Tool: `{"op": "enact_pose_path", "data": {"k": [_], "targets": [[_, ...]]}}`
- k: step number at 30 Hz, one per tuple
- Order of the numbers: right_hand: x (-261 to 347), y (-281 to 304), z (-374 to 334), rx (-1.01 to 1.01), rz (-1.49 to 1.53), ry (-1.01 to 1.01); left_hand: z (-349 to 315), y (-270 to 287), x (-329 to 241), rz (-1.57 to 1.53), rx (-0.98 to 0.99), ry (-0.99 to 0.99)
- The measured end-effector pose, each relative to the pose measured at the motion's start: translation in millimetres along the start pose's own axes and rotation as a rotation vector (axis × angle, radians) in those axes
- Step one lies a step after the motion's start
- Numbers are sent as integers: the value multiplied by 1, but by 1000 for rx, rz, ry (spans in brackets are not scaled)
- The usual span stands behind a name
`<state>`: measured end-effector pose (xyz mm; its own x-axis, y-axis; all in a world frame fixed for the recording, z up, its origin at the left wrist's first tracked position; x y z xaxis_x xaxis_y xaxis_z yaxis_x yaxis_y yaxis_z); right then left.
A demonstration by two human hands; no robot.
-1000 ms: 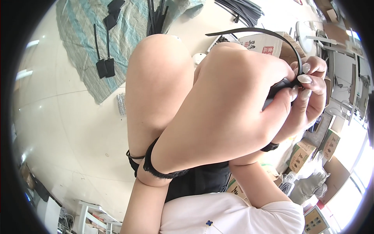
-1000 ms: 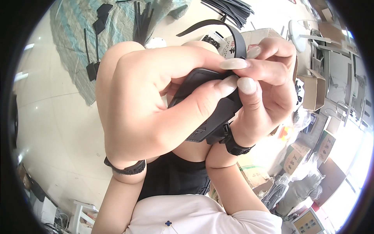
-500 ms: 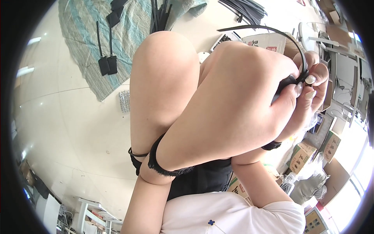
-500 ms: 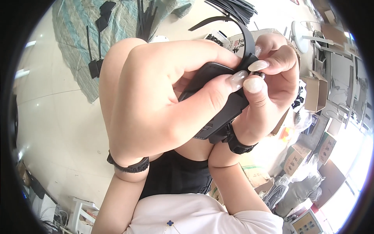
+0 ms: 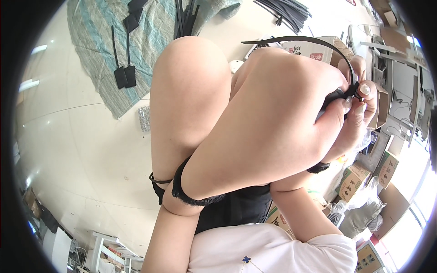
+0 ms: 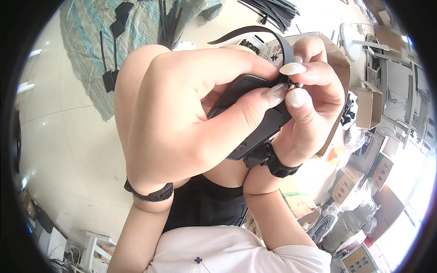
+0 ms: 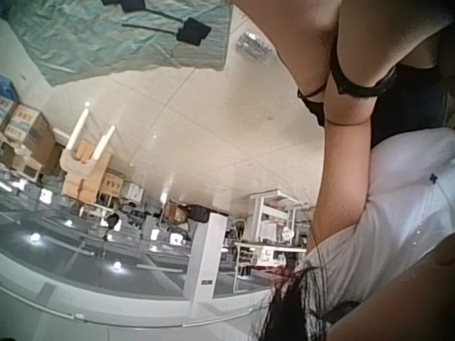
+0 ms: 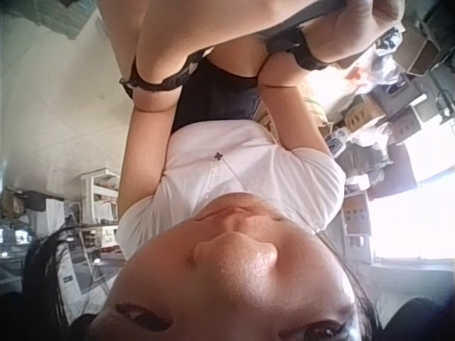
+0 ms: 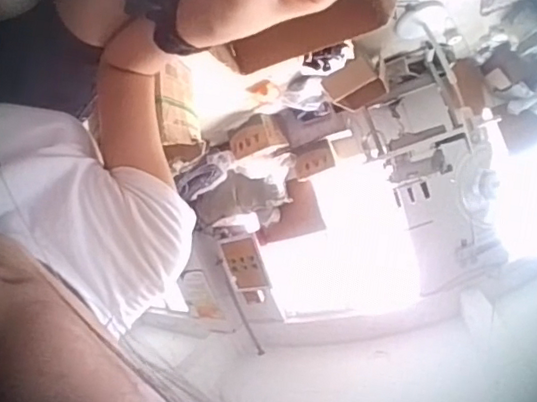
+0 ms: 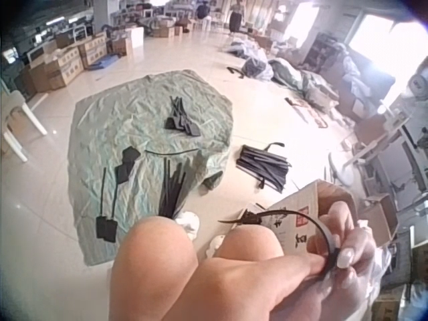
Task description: Attaching straps and buckles to black identification tags.
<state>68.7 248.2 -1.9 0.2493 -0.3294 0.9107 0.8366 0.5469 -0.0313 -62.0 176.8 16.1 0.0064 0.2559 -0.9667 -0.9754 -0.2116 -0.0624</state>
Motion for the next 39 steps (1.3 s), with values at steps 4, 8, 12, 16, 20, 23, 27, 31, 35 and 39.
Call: {"op": "enact_pose_path", "data": {"k": [4, 8, 12, 16, 20, 23, 27, 31, 35, 39], "targets": [[0, 0, -1, 9, 37, -35, 3, 2, -6, 165, 45, -51], [4, -7, -1, -22, -15, -18, 1, 2, 0, 75, 23, -34], [9, 0, -3, -111, -81, -84, 0, 0, 3, -1, 8, 31], [10, -4, -1, -112, -153, -19, 1, -2, 3, -65, -16, -3], [1, -3, -2, -153, -11, -46, 0, 0, 3, 38, 20, -50], [-1, -4, -1, -131, -12, -15, 0, 0, 1, 20, -32, -12], [2, -5, -1, -104, 27, 139, 1, -5, 8, -129, -59, 106], [8, -5, -3, -196, -152, -6, 0, -1, 5, -89, 10, 52], [6, -5, -3, -180, -167, 2, 1, -4, 4, -28, -19, 23], [8, -15, 4, -113, -6, 55, 1, -2, 7, -68, -66, 59]]}}
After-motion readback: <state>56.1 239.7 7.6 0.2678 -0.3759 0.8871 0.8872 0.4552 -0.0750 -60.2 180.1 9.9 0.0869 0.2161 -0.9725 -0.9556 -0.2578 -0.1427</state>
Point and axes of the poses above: each hand's wrist, its own z-axis towards the middle knuckle, its own y-axis out of the back of the hand, x = y × z, the point moved 5 cm from there along z, towards the middle knuckle, and after that the axes turned 9 degrees about -z, right-handed, at the moved point
